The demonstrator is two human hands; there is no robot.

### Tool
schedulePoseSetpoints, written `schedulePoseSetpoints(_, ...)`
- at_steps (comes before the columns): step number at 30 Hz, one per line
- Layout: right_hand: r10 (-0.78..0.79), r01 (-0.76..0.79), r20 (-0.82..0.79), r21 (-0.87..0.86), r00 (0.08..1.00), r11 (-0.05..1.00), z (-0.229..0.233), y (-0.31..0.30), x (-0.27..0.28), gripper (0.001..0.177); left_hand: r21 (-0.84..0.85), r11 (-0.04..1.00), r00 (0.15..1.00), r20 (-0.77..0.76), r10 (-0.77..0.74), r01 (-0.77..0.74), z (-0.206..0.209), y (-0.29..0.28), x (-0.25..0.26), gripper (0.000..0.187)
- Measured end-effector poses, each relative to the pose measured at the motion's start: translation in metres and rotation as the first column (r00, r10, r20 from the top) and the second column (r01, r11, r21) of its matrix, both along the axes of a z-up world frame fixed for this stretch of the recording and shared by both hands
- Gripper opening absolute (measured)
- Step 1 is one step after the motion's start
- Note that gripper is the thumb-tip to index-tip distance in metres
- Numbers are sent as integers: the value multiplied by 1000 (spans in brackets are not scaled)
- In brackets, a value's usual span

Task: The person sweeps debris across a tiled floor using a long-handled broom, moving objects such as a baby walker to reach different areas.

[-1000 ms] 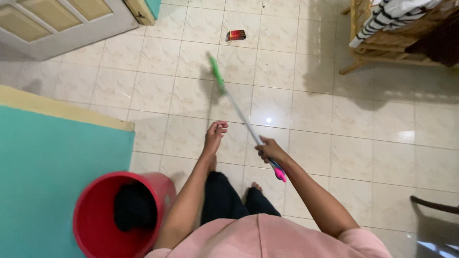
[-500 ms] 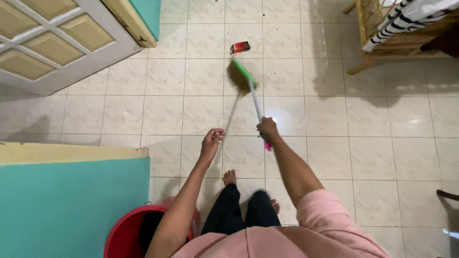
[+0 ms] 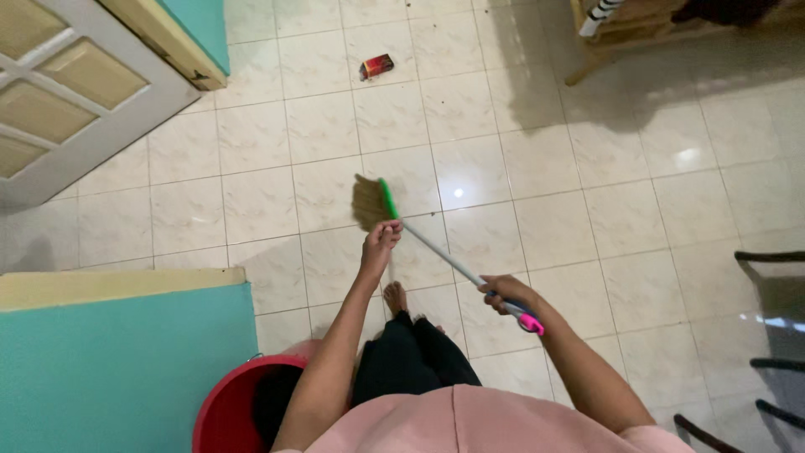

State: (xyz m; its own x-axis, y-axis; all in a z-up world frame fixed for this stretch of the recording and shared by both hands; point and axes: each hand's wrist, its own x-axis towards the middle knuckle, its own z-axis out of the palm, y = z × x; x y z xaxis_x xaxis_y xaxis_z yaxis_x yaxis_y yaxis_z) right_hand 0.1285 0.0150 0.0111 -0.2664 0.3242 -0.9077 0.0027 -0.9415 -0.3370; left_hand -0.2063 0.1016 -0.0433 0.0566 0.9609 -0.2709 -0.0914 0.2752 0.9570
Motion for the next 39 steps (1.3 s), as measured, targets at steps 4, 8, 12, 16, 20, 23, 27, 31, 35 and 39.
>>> schedulePoseSetpoints(4,11,-28,235,66,972,997,-42,-31,86,55,-102,994,998,-61,-32,26,4,-38,17,33)
schedulePoseSetpoints(8,-41,-245,536,452,844,858,-87,5,63,59,-104,992,990,-117,-82,70,21,-60,35,32)
schedulePoseSetpoints(12,-197,-601,795,572,573,559,-83,36,9,62,-153,984,985,-133,-111,91,34,-69,44,32)
schedulePoseSetpoints(16,-117,-121,413,506,903,854,-5,-32,7,67,-121,984,979,-137,-148,132,28,-68,45,32)
schedulePoseSetpoints(20,-36,-38,279,256,960,966,54,-102,30,58,-139,976,979,-91,-182,168,11,-71,59,31)
schedulePoseSetpoints(23,59,-136,373,185,926,973,40,-151,25,55,-144,969,974,-84,-213,199,1,-76,72,30)
schedulePoseSetpoints(27,51,-182,560,180,827,967,-32,-147,-5,48,-173,964,969,-106,-222,201,-10,-79,75,30)
schedulePoseSetpoints(31,-8,-248,639,310,769,918,-94,-90,-46,51,-173,967,972,-110,-210,189,-15,-94,61,31)
schedulePoseSetpoints(35,-118,-257,579,524,807,812,-95,-17,-68,54,-179,971,976,-122,-180,157,-10,-93,38,32)
schedulePoseSetpoints(39,-102,-159,421,539,901,827,-28,-30,-80,61,-207,970,980,-121,-157,130,0,-97,10,33)
